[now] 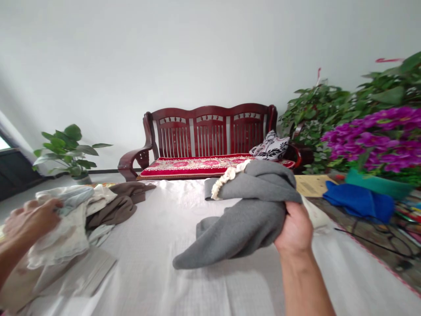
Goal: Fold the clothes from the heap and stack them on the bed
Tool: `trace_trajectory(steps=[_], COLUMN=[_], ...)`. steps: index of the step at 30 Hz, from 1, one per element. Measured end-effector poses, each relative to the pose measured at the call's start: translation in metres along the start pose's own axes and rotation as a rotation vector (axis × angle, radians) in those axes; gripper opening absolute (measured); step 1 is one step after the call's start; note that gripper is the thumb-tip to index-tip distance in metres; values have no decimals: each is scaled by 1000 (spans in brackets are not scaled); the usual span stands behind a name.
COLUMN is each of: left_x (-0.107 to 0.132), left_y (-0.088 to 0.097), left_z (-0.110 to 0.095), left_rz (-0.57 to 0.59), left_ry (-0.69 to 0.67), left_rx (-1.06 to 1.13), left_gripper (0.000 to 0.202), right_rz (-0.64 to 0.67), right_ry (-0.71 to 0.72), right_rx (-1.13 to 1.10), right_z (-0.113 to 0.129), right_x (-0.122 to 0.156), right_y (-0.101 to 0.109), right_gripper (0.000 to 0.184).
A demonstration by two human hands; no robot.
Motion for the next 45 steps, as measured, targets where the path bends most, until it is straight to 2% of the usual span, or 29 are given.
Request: trace_trajectory(steps=[1,3,4,5,6,8,9,10,11,13,14,15,18,21,24,27,29,32,35,38,40,42,43,45], left_x=[6,21,29,37,45,60,68,79,90,111,119,125,136,140,139,132,120,90,58,45,51,68,81,112], left_y=[10,33,39,39,33,6,-12,-29,-43,-58,-60,-58,-49,-50,-62,-67,-59,-38,-21,-21,-26,-31,-34,-37], left_z=[-10,-43,-63,-82,-100,-126,-134,-140,-144,-148,-149,-150,-154,-158,-157,-154,-148,-143,-161,-198,-214,-219,-219,-218], left_rz=[-55,-227,-267,-258,-191,57,215,373,514,714,778,816,847,800,727,636,544,393,253,206,193,257,347,613], left_ry=[20,-15,-54,-92,-120,-78,-16,63,138,191,149,71,-251,-465,-501,-463,-378,-176,-80,-146,-196,-243,-283,-433], left_rx=[1,45,111,196,295,542,670,785,873,937,921,887,771,664,573,591,648,658,597,631,674,711,733,775], left_gripper=[52,41,38,36,36,43,51,60,68,74,71,68,64,66,36,34,38,41,38,50,50,40,37,35], right_rz=[29,146,245,380,571,1037,1213,1297,1285,1043,946,915,1003,1140,1127,966,812,600,531,373,327,417,484,576], right_ry=[88,193,205,189,150,24,-42,-102,-152,-232,-266,-290,-471,-633,-671,-669,-621,-532,-464,-426,-454,-543,-564,-573], right_rx=[-6,44,104,173,242,351,384,409,433,492,540,585,584,451,341,274,283,356,522,704,770,783,774,744], right_z=[16,39,45,46,42,25,14,3,-10,-39,-54,-69,-108,-126,-127,-116,-98,-61,-43,-55,-75,-97,-105,-111], right_x=[3,18,29,42,58,96,111,119,118,97,87,80,80,97,107,102,86,43,-5,-37,-38,-24,-15,1], right_y=[-15,-47,-64,-82,-100,-125,-127,-124,-115,-86,-69,-54,-26,-23,-30,-33,-32,-24,-11,20,44,62,68,77], right_gripper=[35,36,38,42,48,64,68,65,57,41,42,45,53,55,35,33,36,35,44,47,44,41,42,45])
Point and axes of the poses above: each hand's wrist, its own x-axis away from the middle knuckle, its own y-axis out of the back of the hand, z = x × y, the point moved 6 cm from there along -x, towards the middle knuckle, and after that the axes turned 6 degrees about -x, right-handed, at the moved point
